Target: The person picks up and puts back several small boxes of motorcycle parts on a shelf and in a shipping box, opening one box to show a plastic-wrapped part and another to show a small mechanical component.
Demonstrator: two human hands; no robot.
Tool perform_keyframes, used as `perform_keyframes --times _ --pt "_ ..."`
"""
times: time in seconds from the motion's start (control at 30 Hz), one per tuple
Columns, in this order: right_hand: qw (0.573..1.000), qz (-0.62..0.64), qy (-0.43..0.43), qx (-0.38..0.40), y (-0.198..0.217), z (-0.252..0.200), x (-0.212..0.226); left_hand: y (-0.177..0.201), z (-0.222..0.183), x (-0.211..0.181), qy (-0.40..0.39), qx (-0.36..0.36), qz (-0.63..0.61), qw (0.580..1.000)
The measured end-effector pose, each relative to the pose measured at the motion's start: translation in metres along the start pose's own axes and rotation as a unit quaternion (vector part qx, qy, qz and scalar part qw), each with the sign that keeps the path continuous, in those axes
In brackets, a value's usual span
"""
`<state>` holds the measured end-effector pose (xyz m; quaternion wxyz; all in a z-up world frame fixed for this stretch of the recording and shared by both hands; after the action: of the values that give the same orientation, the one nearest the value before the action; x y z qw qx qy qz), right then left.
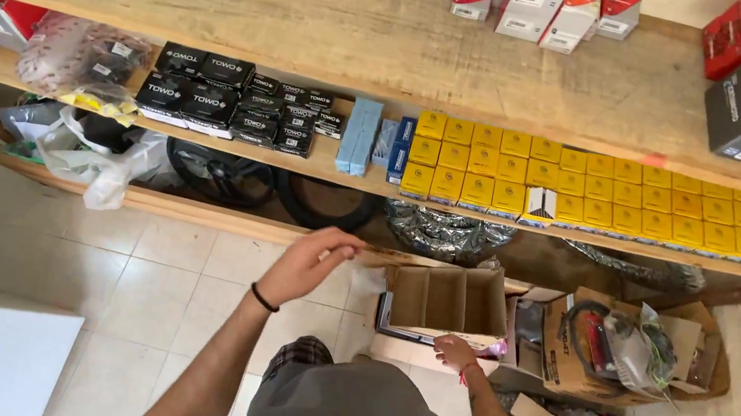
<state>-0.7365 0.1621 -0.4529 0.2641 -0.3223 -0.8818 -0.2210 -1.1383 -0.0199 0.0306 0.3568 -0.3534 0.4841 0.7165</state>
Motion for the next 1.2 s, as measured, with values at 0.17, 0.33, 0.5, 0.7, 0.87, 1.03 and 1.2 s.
perform_keyframes --times 0.17,0.33,0.5,0.7,0.87,1.03,1.2 --pt "1.000 0.025 -0.001 -0.011 -0.028 0.039 0.038 0.106 0.088 -0.040 -0.117 -0.049 0.139 0.982" --pt "0.985 0.173 -0.021 0.009 -0.078 0.043 0.052 0.180 0.183 -0.037 -0.248 -0.008 0.203 0.947" --pt "0.955 0.254 -0.134 -0.074 -0.125 0.017 0.058 0.211 0.295 -0.005 -0.238 0.046 0.182 0.953" --pt "0.955 0.249 -0.146 -0.062 -0.149 0.015 0.079 0.186 0.414 0.048 -0.176 0.187 0.341 0.904" --pt "0.949 0.273 -0.141 -0.064 -0.143 0.041 0.103 0.164 0.494 0.114 -0.202 0.156 0.324 0.911" --pt "0.953 0.264 -0.132 -0.064 -0.114 0.076 0.137 0.152 0.544 0.152 -0.219 0.085 0.391 0.890" --pt "0.955 0.260 -0.126 -0.071 -0.074 0.105 0.163 0.137 0.562 0.167 -0.158 0.164 0.278 0.933"
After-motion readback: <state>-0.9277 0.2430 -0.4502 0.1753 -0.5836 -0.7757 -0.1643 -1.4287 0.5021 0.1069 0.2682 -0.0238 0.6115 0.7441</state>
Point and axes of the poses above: each hand's wrist, its own z-axis towards the middle knuckle, its own y-axis out of the back of the hand, x = y × z, the point moved 4 cm from there along z, towards the middle knuckle, and after that the axes turned 5 degrees about z, right-handed, at the moved point
